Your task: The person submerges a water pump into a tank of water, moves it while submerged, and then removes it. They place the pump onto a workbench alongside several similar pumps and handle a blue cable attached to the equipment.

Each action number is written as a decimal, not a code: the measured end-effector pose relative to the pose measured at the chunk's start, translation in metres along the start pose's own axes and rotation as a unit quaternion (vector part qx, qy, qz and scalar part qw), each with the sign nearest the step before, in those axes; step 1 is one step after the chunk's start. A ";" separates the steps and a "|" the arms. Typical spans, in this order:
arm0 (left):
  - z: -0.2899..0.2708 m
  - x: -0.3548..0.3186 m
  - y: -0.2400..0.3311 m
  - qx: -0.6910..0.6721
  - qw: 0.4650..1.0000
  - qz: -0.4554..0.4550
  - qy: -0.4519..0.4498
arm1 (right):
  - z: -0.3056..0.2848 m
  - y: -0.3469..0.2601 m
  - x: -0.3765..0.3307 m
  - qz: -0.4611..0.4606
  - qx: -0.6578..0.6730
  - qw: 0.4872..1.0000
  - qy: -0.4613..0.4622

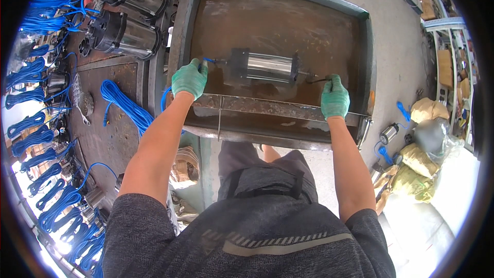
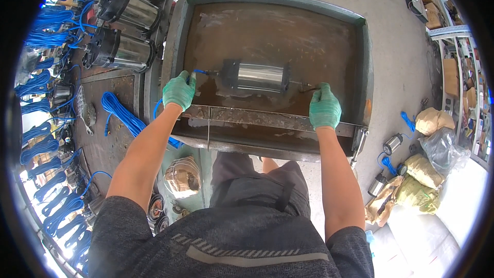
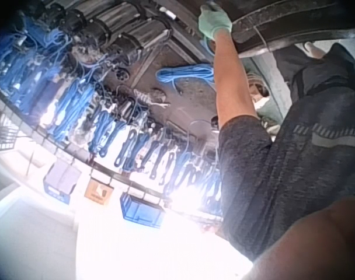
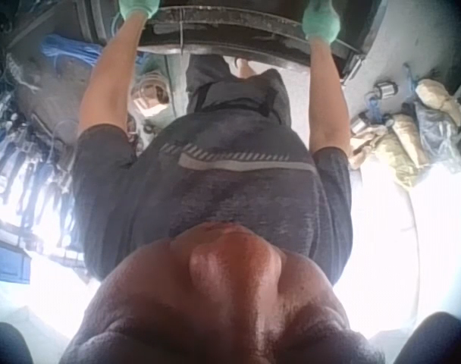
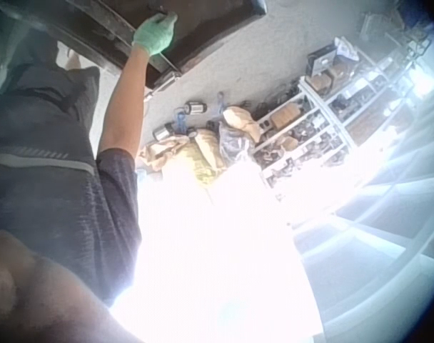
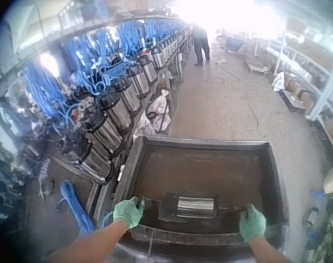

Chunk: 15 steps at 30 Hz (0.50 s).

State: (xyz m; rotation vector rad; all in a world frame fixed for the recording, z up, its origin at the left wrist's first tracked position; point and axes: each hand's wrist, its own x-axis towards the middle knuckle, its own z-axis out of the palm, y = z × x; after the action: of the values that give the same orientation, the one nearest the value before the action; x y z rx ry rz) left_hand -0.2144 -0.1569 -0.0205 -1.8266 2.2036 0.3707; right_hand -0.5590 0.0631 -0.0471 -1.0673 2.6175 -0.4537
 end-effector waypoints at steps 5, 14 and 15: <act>0.001 0.001 0.000 -0.002 1.000 0.000 0.000 | 0.002 0.002 0.000 -0.002 -0.002 1.000 0.004; -0.002 0.000 0.001 0.001 1.000 0.000 -0.007 | 0.000 -0.001 0.000 0.004 0.000 1.000 0.003; -0.002 0.000 0.001 0.001 1.000 -0.001 -0.009 | -0.001 -0.001 -0.001 0.001 0.003 1.000 0.004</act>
State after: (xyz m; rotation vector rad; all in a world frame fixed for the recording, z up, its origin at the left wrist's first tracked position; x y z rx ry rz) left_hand -0.2154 -0.1572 -0.0183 -1.8173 2.1907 0.3831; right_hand -0.5582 0.0631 -0.0460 -1.0626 2.6232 -0.4658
